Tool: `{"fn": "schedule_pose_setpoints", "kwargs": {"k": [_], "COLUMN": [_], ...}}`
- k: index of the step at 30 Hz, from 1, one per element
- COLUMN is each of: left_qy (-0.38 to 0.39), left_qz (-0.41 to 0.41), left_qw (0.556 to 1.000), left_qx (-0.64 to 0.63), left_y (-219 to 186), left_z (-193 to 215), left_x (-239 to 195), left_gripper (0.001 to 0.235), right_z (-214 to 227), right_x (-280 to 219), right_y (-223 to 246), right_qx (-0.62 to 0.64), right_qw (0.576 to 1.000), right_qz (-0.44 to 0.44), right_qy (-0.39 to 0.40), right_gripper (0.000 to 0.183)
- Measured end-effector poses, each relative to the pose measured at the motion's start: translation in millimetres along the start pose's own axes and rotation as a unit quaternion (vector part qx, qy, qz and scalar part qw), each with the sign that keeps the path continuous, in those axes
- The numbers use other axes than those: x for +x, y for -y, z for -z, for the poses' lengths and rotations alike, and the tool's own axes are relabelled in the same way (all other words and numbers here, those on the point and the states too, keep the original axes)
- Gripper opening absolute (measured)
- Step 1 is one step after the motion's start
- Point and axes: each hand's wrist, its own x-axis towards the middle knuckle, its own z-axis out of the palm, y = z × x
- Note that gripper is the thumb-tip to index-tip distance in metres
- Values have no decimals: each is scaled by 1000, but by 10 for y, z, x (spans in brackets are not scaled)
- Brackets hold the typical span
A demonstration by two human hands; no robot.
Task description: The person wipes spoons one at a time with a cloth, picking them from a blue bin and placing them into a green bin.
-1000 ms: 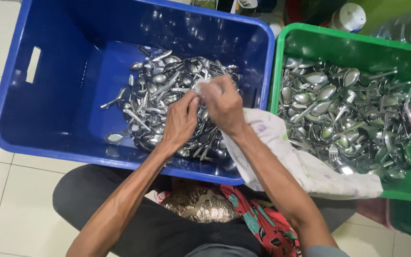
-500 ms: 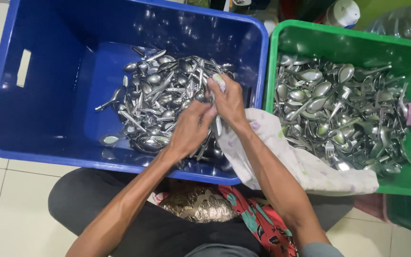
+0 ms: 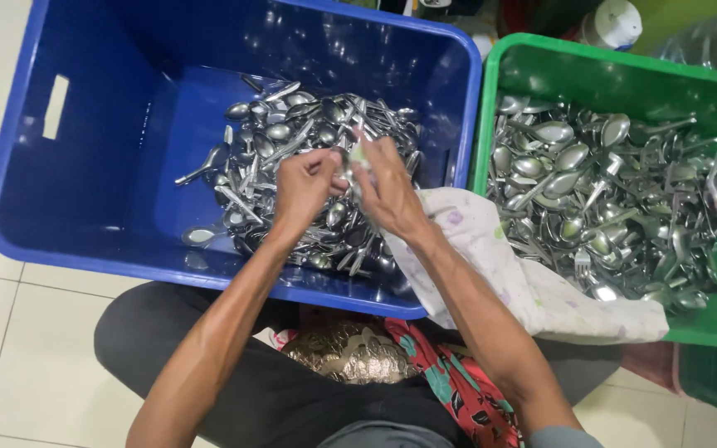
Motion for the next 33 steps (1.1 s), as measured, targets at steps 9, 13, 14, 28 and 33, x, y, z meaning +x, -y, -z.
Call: {"fn": "schedule_pose_setpoints", "kwargs": {"k": [9, 13, 14, 28, 33], "left_qy": [-76, -130, -156, 167, 187], "left_qz": [-88, -149, -168, -287, -57], "left_qw": [991, 979, 967, 935, 800], "left_qx": [66, 57, 113, 123, 567], "left_y": [-117, -320, -335, -876, 920], "left_z": [123, 423, 513, -492, 97], "left_x": [110, 252, 286, 232, 612], "left_gripper": [20, 21, 22, 35, 26], "right_z": [-217, -117, -32, -202, 27], "right_x": [-13, 32, 32, -35, -61], "right_y": [-98, -279, -209, -455, 84], "right_qx": [-163, -9, 21, -133, -203], "right_qw": [967, 993, 985, 966, 921], "right_qz": [160, -35, -167, -104, -221], "right_qy": [-108, -111, -49, 196, 247], "right_gripper": [19, 31, 40, 20, 47]}}
